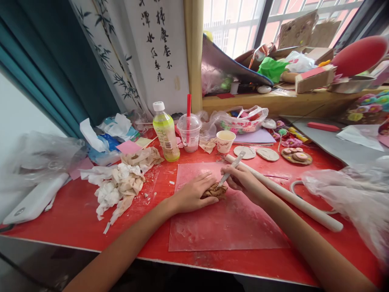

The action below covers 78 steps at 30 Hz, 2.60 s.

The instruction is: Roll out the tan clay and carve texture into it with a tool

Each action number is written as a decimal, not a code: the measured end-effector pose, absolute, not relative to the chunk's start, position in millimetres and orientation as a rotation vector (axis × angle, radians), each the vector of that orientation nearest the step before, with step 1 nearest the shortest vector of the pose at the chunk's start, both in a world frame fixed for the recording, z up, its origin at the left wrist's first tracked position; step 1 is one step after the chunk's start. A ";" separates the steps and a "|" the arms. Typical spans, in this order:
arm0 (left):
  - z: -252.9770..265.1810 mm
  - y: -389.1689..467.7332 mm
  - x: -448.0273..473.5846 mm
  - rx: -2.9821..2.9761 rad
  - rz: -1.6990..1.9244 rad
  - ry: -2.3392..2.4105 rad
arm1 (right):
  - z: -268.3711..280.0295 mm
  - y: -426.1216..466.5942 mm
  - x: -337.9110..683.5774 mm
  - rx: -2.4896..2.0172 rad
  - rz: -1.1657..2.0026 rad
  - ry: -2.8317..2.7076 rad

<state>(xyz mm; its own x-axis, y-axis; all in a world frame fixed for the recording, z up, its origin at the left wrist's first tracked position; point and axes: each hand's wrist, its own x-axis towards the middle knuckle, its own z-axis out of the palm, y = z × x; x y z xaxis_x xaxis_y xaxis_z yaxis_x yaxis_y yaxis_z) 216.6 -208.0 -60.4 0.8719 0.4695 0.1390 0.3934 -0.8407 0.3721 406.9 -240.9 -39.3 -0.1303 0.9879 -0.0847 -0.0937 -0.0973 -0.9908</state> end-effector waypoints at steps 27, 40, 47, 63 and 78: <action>-59.5 -207.7 216.7 2.678 0.388 0.597 | -40.2 -237.3 410.7 -1.120 1.602 -1.152; -56.6 -208.0 216.1 2.626 0.344 0.610 | -44.7 -232.6 420.0 -1.220 1.384 -1.152; -57.0 -208.9 215.7 2.611 0.312 0.642 | -37.8 -233.8 427.2 -1.120 1.385 -1.128; -56.3 -207.9 216.6 2.602 0.313 0.632 | -42.3 -236.6 415.3 -1.153 1.429 -1.269; -60.6 -200.8 220.9 2.330 0.424 0.715 | -37.9 -240.4 411.8 -1.133 1.333 -1.422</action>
